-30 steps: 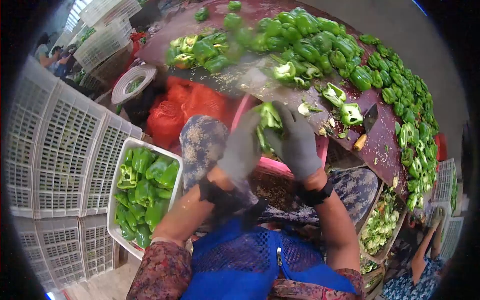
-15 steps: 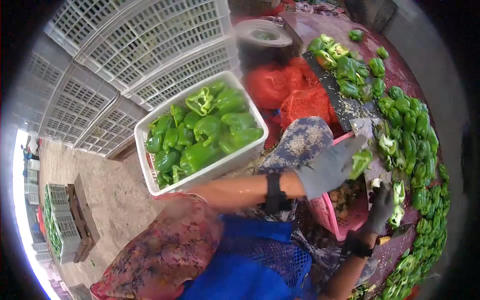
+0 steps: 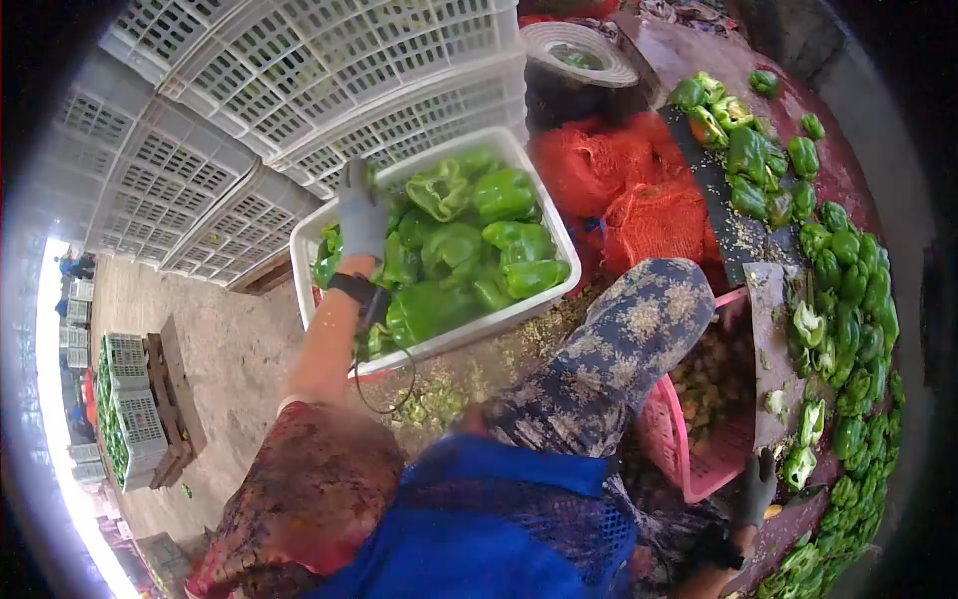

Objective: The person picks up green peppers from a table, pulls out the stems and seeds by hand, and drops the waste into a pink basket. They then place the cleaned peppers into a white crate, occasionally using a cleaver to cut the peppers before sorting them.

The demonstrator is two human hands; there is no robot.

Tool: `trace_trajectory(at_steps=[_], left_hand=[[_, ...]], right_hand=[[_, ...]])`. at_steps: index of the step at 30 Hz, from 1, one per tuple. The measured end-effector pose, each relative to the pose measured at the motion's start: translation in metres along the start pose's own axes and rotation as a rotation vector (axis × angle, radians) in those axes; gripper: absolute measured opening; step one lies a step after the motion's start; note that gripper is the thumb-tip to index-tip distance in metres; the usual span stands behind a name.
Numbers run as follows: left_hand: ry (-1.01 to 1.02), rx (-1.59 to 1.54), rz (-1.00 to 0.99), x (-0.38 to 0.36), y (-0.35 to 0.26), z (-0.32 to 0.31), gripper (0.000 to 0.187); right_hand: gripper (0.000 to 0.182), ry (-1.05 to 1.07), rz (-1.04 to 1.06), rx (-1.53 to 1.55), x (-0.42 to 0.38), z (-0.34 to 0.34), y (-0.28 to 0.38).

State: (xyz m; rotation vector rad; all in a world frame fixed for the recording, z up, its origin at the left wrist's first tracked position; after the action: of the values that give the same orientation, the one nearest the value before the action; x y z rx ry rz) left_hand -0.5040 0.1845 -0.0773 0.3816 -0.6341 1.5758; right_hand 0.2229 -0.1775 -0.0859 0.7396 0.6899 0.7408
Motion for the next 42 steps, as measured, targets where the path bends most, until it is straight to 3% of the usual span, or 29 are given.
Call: trace_trajectory(at_steps=[2,3,4,5,6,7,8,9,10,14,16,18,20,21,22,23,26,27,29,31,32,33,35,36,37,39,40,42], left_hand=[[0.246,-0.028,-0.001,-0.009,0.039,-0.031,0.054],[0.250,0.160,-0.301,-0.021,0.055,-0.039,0.056],[0.285,0.044,-0.285,-0.026,0.070,-0.051,0.059],[0.319,-0.073,-0.266,-0.031,0.082,-0.062,0.063],[0.352,-0.189,-0.244,-0.037,0.094,-0.074,0.067],[0.702,-0.284,-0.215,-0.020,0.113,-0.078,0.069],[1.045,-0.325,-0.153,-0.004,0.125,-0.076,0.071],[0.466,0.087,-0.137,-0.036,0.092,-0.060,0.073],[0.390,0.074,-0.213,-0.037,0.114,-0.074,0.075],[0.725,0.329,0.001,-0.014,0.075,-0.044,0.074],[0.670,0.373,-0.281,-0.015,0.096,-0.059,0.074],[0.643,0.164,-0.305,-0.027,0.127,-0.068,0.074],[0.695,-0.205,-0.091,-0.030,0.105,-0.053,0.072],[0.741,-0.339,0.027,-0.021,0.061,-0.027,0.071],[0.773,-0.464,0.149,-0.012,0.012,0.002,0.069],[0.836,-0.408,0.189,-0.020,0.058,-0.026,0.063],[0.987,0.417,0.097,-0.005,-0.001,0.003,0.064],[0.955,0.457,0.048,0.003,0.003,0.001,0.067],[0.671,0.479,-0.147,0.008,0.008,-0.004,0.064],[0.431,0.166,-0.280,0.024,-0.054,0.005,0.060],[0.311,0.009,-0.334,0.027,-0.100,0.019,0.058],[0.334,-0.197,-0.352,0.026,-0.163,0.044,0.058],[0.416,-0.561,-0.435,0.004,-0.276,0.085,0.061],[0.480,-0.715,-0.503,-0.009,-0.318,0.101,0.063],[0.491,-0.866,-0.775,-0.019,-0.367,0.119,0.072],[0.811,-1.047,-0.854,-0.046,-0.443,0.165,0.084],[0.650,-0.899,-1.145,-0.054,-0.469,0.173,0.087],[0.498,-1.078,-1.155,-0.074,-0.492,0.155,0.084]], right_hand=[[0.051,-0.008,-0.003,-0.112,-0.001,-0.005,0.013],[0.050,-0.052,-0.032,-0.179,-0.011,0.008,0.019],[0.047,-0.031,-0.024,-0.197,-0.019,-0.007,0.054],[0.045,-0.067,0.055,-0.203,-0.010,-0.012,0.038],[0.045,-0.034,-0.014,-0.136,-0.012,-0.018,0.065],[0.040,-0.105,0.022,-0.358,-0.017,-0.026,0.096],[0.038,-0.117,0.148,-0.219,-0.007,-0.029,0.080],[0.038,-0.119,0.147,-0.222,-0.005,-0.027,0.083],[0.039,-0.106,0.161,-0.210,0.000,-0.030,0.088],[0.042,-0.235,0.096,-0.231,0.028,-0.028,0.101],[0.043,-0.298,0.121,-0.263,0.058,-0.020,0.103],[0.043,-0.411,0.261,-0.363,0.086,-0.023,0.114],[0.045,-0.477,0.434,-0.514,0.120,-0.019,0.126],[0.042,-0.577,0.557,-0.588,0.145,-0.022,0.115],[0.041,-0.557,0.514,-0.673,0.159,-0.022,0.114],[0.039,-0.532,0.471,-0.761,0.170,-0.023,0.118],[0.034,-0.422,0.280,-0.842,0.199,-0.023,0.108],[0.032,-0.392,0.260,-0.806,0.197,-0.019,0.110],[0.029,-0.385,0.280,-0.680,0.184,-0.011,0.116],[0.028,-0.431,0.364,-0.514,0.152,-0.006,0.121],[0.030,-0.394,0.239,-0.285,0.136,-0.004,0.128],[0.033,-0.352,0.121,-0.056,0.119,-0.005,0.136],[0.037,-0.299,0.133,0.383,0.082,-0.017,0.148],[0.040,-0.334,0.235,0.496,0.068,-0.029,0.151],[0.043,-0.365,0.339,0.609,0.053,-0.040,0.161],[0.040,-0.206,0.168,0.792,0.009,-0.050,0.190],[0.039,-0.119,0.080,0.880,-0.015,-0.049,0.207],[0.039,-0.046,0.115,1.151,-0.050,-0.043,0.224]])
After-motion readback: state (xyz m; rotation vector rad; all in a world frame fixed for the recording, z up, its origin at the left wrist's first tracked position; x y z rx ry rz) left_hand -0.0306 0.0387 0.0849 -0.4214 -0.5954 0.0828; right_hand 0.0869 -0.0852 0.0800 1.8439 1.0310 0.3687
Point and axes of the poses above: each hand's wrist, its own x-axis towards the middle knuckle, its own z-axis out of the back of the hand, y = z × x, the point moved 1 cm from there along x, towards the middle knuckle, and after that the axes turned 12 degrees about x, right-handed, at the moved point
